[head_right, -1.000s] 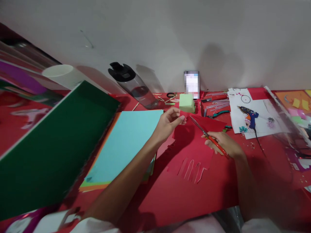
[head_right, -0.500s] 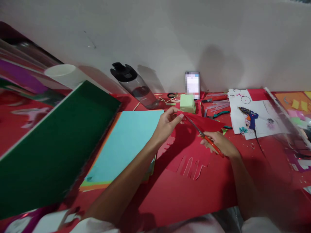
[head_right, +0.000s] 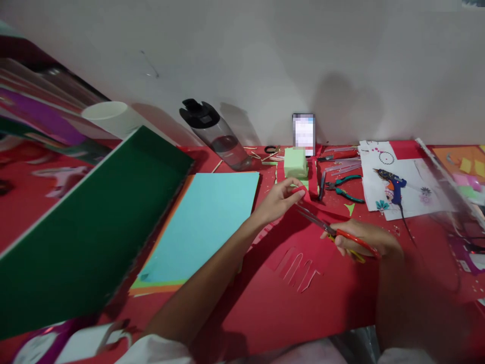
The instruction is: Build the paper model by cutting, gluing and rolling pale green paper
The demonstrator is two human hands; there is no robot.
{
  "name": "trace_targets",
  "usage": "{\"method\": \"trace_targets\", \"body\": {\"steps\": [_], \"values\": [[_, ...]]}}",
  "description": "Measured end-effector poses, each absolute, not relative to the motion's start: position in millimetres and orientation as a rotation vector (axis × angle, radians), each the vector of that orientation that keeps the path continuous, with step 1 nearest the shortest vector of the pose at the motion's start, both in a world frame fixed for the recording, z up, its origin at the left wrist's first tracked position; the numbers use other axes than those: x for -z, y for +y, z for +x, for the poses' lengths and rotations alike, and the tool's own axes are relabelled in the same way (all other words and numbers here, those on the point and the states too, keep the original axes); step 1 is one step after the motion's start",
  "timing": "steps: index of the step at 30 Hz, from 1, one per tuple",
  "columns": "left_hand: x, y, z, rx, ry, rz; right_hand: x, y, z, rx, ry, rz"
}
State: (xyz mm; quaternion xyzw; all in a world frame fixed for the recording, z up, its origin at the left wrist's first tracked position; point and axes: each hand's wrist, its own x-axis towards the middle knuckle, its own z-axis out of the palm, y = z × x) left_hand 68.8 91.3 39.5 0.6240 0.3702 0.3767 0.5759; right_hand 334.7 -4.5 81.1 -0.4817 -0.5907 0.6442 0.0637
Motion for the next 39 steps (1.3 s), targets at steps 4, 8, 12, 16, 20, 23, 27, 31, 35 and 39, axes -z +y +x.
{"method": "trace_targets", "body": {"steps": [4,8,12,16,20,23,27,31,35,39], "values": [[-39,93,79,-0.895,0.821,1.483,-80,-6,339,-1.894,-1.753,-1.497],[-31,98,83,-0.913,0.854,1.398,-84,-6,338,-1.860,-1.679,-1.566],[-23,102,83,-0.951,0.878,1.402,-85,-7,341,-1.878,-1.588,-1.660],[-24,102,82,-0.972,0.874,1.399,-78,-5,346,-1.830,-1.613,-1.668],[-28,101,82,-0.961,0.841,1.365,-65,1,348,-1.773,-1.710,-1.637],[-32,101,80,-0.952,0.818,1.328,-57,5,347,-1.774,-1.718,-1.564],[-36,100,78,-0.910,0.810,1.260,-53,9,342,-1.789,-1.711,-1.517],[-36,101,76,-0.908,0.805,1.242,-61,10,334,-1.717,-1.765,-1.520],[-37,101,75,-0.927,0.803,1.272,-69,11,325,-1.679,-1.751,-1.527],[-39,100,75,-0.922,0.821,1.348,-67,14,321,-1.673,-1.715,-1.535]]}}
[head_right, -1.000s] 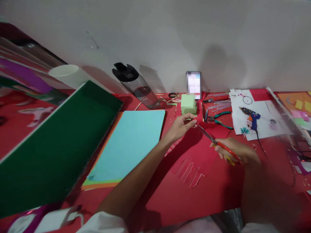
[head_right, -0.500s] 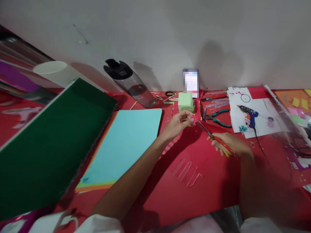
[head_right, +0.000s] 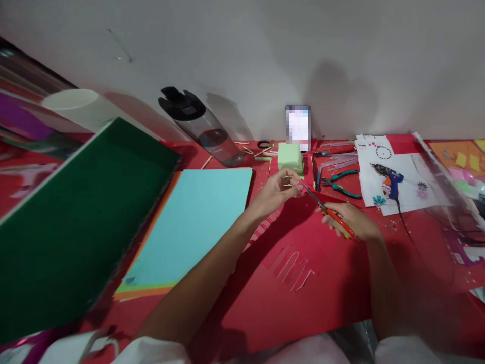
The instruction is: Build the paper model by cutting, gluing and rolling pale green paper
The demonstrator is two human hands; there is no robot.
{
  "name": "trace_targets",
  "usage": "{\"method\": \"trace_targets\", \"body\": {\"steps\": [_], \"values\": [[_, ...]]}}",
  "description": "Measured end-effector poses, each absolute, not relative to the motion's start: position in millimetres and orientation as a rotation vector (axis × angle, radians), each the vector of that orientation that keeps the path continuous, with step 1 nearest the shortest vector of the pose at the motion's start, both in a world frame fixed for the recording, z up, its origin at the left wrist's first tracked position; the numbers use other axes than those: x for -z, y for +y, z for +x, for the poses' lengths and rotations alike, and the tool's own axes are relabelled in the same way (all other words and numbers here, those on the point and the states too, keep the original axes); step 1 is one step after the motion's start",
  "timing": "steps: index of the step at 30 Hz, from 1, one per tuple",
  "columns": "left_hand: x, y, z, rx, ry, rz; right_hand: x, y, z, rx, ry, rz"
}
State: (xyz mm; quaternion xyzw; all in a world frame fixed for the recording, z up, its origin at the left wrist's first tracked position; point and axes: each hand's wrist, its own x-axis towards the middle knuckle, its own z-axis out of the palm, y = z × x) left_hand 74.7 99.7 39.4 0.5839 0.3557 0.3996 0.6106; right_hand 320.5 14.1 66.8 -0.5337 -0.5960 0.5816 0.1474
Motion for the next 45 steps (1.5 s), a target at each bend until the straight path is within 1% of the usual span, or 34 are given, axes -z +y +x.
{"method": "trace_targets", "body": {"steps": [8,21,45], "values": [[-43,98,75,-0.921,0.862,1.393,-60,16,319,-1.651,-1.721,-1.517],[-46,98,76,-0.936,0.887,1.417,-74,15,309,-1.562,-1.741,-1.598],[-47,96,77,-0.966,0.888,1.304,-72,16,305,-1.526,-1.714,-1.565]]}}
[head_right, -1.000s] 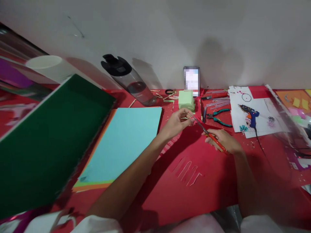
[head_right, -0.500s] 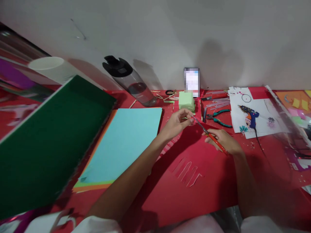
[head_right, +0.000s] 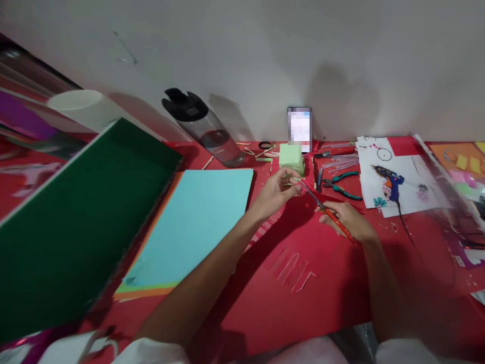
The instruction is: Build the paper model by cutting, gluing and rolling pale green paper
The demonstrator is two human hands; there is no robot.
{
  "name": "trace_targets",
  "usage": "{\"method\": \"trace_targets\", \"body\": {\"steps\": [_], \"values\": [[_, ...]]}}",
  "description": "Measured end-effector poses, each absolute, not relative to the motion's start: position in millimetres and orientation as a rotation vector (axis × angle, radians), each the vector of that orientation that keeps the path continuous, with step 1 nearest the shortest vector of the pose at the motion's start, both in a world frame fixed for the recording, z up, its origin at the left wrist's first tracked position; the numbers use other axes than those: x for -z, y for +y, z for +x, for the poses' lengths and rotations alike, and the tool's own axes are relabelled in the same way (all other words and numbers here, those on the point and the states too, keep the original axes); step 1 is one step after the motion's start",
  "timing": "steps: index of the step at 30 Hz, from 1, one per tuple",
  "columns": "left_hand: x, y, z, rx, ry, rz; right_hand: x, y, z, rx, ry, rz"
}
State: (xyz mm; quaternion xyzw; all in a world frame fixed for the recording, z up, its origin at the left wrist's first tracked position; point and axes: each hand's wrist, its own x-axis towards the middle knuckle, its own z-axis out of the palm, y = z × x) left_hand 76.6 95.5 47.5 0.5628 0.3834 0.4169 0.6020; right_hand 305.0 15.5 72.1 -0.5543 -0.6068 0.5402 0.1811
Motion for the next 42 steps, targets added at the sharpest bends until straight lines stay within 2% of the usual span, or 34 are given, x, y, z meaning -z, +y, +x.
{"method": "trace_targets", "body": {"steps": [19,33,42], "values": [[-44,98,74,-1.000,0.860,1.279,-67,17,302,-1.462,-1.776,-1.489],[-43,99,72,-0.969,0.816,1.327,-53,21,302,-1.296,-1.886,-1.453],[-46,99,71,-0.972,0.820,1.325,-55,21,299,-1.345,-1.825,-1.399]]}}
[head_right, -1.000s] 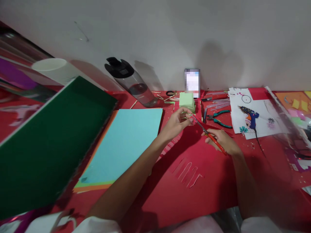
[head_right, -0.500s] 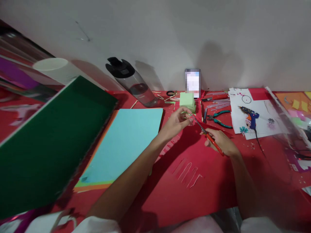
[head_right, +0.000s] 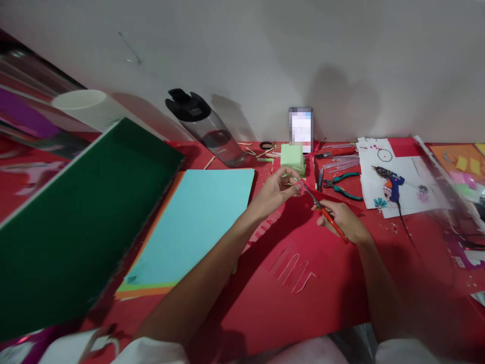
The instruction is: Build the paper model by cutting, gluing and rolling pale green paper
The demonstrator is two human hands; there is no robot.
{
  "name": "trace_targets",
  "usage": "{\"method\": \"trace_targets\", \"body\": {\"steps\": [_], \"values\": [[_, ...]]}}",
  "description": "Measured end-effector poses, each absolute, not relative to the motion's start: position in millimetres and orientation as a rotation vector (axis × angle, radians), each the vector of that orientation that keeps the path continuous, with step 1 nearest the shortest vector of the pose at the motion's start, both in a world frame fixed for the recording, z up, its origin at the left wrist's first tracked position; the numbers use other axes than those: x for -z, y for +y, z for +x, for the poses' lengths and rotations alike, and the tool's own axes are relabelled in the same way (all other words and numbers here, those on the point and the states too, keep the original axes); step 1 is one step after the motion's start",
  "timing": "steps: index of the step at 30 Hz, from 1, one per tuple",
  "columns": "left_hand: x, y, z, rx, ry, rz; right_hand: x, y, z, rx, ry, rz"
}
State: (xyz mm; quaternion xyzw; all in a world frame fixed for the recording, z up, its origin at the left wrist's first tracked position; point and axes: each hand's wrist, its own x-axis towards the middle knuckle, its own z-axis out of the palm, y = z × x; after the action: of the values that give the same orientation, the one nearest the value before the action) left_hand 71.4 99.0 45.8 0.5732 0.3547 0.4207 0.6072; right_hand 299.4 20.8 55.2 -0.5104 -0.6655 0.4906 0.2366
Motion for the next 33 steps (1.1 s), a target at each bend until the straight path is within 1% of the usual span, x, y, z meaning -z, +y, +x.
{"method": "trace_targets", "body": {"steps": [4,11,17,27,33], "values": [[-48,98,72,-0.976,0.836,1.325,-54,20,298,-1.418,-1.741,-1.400],[-52,94,74,-1.007,0.830,1.265,-42,19,296,-1.654,-1.461,-1.390],[-55,92,74,-1.023,0.844,1.258,-39,17,290,-1.616,-1.469,-1.269],[-57,92,73,-1.007,0.845,1.282,-37,13,277,-1.577,-1.428,-1.224],[-55,94,72,-1.015,0.864,1.293,-34,14,278,-1.535,-1.475,-1.312]]}}
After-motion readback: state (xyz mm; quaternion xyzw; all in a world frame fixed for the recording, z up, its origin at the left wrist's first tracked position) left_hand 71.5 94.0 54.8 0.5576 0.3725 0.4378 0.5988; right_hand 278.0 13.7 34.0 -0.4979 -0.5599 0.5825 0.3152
